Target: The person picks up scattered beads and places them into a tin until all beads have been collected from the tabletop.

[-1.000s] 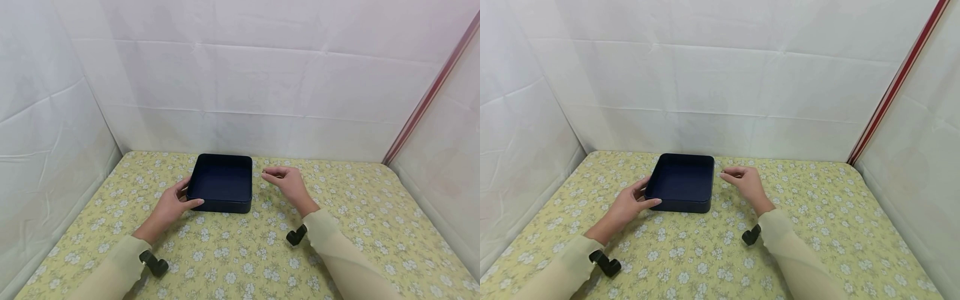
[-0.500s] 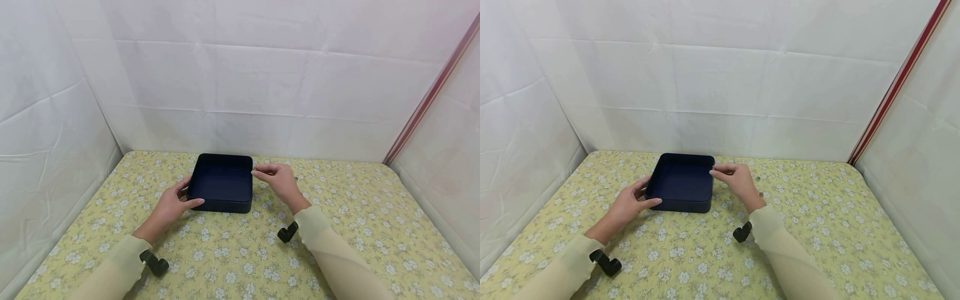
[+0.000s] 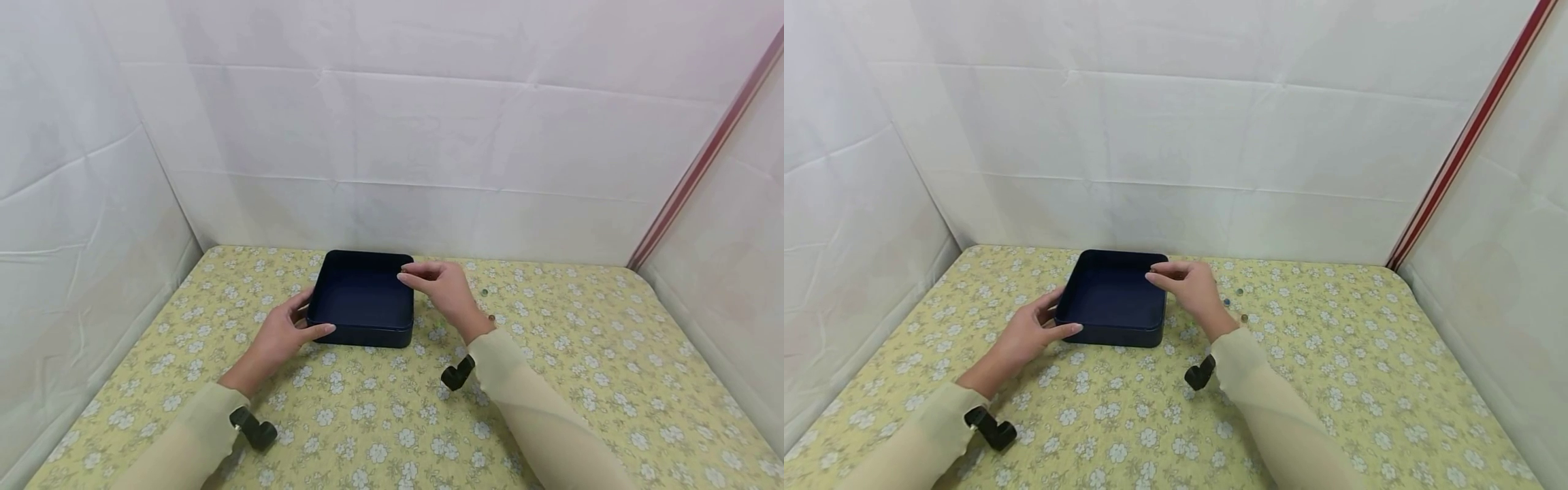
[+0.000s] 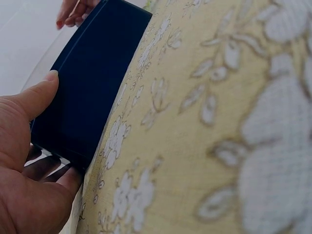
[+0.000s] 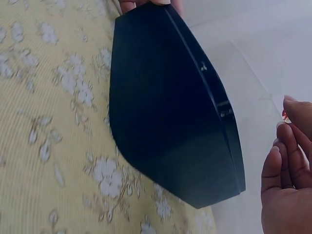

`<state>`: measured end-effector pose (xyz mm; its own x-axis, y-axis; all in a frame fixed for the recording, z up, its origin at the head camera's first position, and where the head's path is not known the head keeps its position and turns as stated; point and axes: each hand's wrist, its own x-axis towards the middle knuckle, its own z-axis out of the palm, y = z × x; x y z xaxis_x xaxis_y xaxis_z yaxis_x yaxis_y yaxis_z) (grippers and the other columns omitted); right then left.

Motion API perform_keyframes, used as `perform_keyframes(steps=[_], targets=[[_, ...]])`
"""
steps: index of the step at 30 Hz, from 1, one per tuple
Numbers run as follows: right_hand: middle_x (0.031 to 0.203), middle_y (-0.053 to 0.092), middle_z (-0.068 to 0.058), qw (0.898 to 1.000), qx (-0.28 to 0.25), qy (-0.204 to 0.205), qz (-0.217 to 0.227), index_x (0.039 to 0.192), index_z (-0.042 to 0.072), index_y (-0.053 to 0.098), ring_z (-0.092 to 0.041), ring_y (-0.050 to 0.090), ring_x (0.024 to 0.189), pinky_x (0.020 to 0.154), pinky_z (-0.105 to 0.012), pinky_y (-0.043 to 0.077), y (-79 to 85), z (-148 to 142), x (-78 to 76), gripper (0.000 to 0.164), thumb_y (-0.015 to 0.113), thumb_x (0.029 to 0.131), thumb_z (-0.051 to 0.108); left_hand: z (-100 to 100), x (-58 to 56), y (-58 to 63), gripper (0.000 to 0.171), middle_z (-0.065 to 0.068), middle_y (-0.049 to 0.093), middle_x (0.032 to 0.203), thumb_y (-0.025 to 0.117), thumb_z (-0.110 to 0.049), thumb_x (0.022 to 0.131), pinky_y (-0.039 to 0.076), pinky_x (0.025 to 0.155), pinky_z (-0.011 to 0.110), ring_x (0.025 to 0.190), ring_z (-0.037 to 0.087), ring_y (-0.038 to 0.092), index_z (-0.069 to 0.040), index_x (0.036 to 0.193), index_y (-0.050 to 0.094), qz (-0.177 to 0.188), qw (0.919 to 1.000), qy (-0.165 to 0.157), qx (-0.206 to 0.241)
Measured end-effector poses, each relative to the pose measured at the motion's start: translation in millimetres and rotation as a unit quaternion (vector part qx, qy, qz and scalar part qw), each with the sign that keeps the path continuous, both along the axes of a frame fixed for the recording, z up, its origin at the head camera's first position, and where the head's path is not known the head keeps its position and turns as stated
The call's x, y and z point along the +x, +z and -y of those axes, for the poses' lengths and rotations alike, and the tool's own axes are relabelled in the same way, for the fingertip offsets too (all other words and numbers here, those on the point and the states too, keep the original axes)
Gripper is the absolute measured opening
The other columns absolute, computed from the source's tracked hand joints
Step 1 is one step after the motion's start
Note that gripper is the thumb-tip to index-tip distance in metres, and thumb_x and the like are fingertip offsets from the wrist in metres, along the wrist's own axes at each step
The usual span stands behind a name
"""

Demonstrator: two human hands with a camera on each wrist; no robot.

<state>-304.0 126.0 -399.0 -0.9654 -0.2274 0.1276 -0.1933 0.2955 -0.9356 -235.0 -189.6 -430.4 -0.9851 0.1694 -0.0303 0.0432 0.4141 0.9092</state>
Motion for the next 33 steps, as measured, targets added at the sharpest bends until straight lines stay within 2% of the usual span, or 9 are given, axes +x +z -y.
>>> perform_keyframes(steps=[8,16,22,33], targets=[[0.132,0.069,0.002,1.0,-0.001,0.011,-0.01,0.117,0.021,0.08,-0.019,0.065,0.124,0.105,-0.045,0.055,5.0,13.3,-3.4,0.032,0.08,0.09,0.039,0.0,-1.6,-2.1,0.099,0.012,0.029,0.169,0.08,-0.043,0.089,0.05,0.111,0.05,0.151,0.036,0.039,-0.022,0.166,0.021,0.006,1.0,0.004,0.002],[0.121,0.074,0.001,1.0,-0.022,0.022,-0.003,0.114,0.021,0.08,-0.019,0.069,0.112,0.1,-0.04,0.058,8.9,28.3,-5.0,0.027,0.082,0.09,0.033,-0.3,-2.8,-3.2,0.1,0.011,0.029,0.169,0.081,-0.043,0.088,0.05,0.111,0.05,0.151,0.036,0.039,-0.023,0.166,0.021,0.009,0.9999,0.009,-0.003],[0.12,0.074,0.002,1.0,-0.012,0.021,-0.003,0.113,0.022,0.081,-0.017,0.069,0.11,0.098,-0.039,0.058,8.1,38.1,-7.3,0.026,0.082,0.09,0.034,0.0,-2.5,-3.5,0.1,0.012,0.03,0.168,0.081,-0.043,0.089,0.05,0.111,0.05,0.15,0.036,0.04,-0.022,0.166,0.021,0.008,0.9999,0.007,-0.001],[0.119,0.076,0.001,1.0,-0.003,0.018,0.0,0.115,0.014,0.08,-0.018,0.07,0.11,0.097,-0.039,0.059,8.9,57.3,-11.3,0.033,0.083,0.089,0.033,-1.4,-3.8,-3.5,0.097,0.014,0.028,0.169,0.079,-0.039,0.092,0.047,0.114,0.052,0.15,0.039,0.038,-0.019,0.166,0.02,0.007,1.0,0.001,-0.003]])
